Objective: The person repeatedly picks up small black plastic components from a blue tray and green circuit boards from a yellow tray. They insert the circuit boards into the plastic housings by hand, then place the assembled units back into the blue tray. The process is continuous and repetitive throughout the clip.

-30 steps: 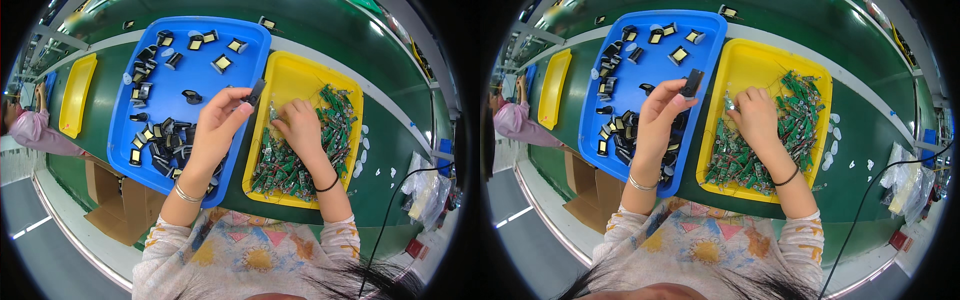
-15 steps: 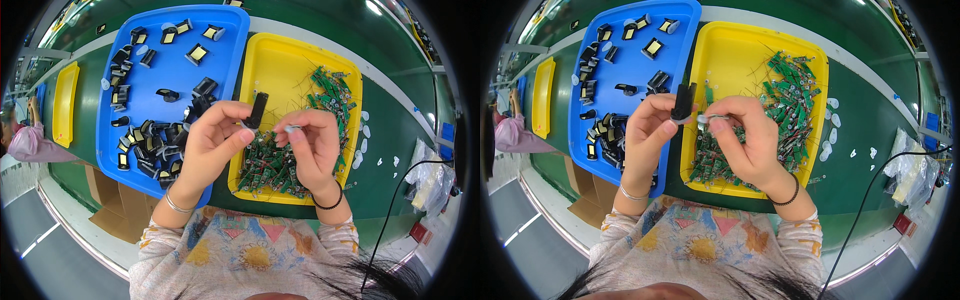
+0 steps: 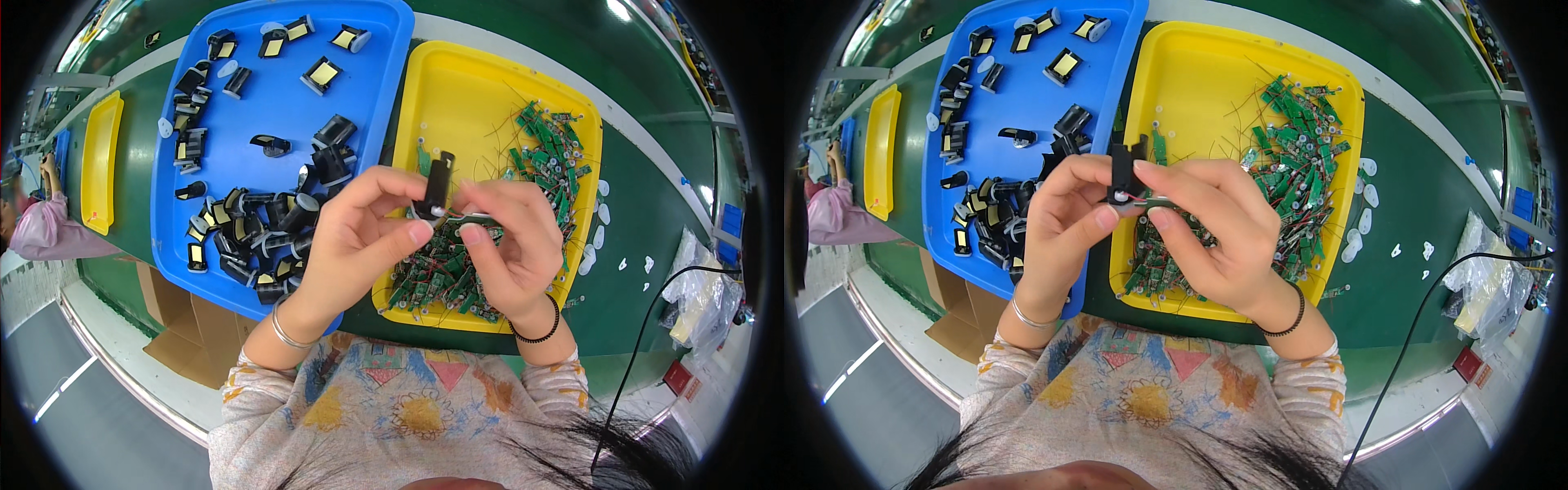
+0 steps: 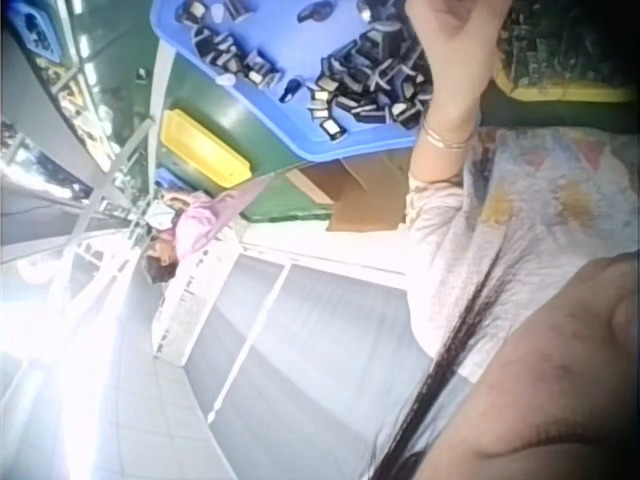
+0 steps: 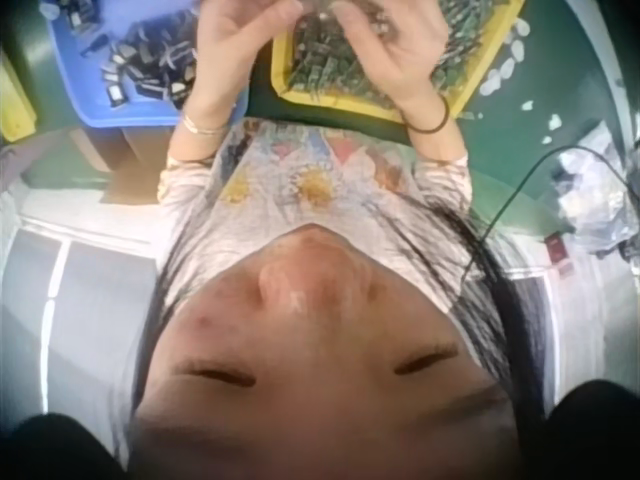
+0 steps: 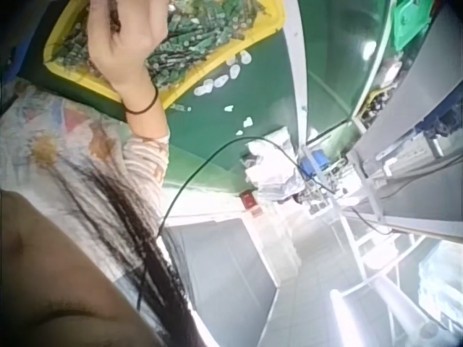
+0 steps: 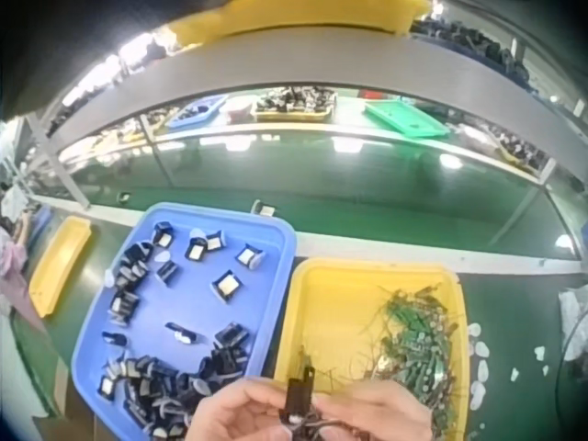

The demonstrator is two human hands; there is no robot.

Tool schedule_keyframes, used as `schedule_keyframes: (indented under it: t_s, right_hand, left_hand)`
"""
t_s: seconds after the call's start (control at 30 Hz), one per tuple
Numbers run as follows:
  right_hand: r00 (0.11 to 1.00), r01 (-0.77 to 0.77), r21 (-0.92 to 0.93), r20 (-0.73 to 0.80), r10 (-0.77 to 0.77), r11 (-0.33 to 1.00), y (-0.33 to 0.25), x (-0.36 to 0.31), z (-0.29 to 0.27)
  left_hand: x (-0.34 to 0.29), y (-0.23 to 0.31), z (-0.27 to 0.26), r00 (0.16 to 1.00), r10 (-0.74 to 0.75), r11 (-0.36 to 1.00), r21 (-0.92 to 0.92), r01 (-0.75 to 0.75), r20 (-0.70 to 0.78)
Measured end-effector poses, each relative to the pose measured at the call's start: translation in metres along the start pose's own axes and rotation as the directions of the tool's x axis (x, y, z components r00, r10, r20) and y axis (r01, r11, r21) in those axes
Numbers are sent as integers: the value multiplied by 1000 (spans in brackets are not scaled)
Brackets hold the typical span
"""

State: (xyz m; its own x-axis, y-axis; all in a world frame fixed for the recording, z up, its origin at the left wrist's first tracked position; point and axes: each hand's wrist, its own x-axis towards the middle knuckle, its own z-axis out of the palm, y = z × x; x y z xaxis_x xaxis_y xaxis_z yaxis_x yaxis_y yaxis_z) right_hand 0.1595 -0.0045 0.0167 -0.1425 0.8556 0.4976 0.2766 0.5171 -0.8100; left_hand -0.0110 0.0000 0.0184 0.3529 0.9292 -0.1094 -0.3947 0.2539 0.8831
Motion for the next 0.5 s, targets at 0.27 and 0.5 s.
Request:
schedule_keyframes:
  t_s: [0.27,0.5]
  right_hand:
    - [935,349,-283,40,-353,893,5,-2,-6]
    - [875,477,-314,81,-478,821,11,-1,-6]
  left_hand:
    - [1,1,0,998,52,994,98,-49,-32]
    - [0,2,1,1000,7,997,77,-8,8]
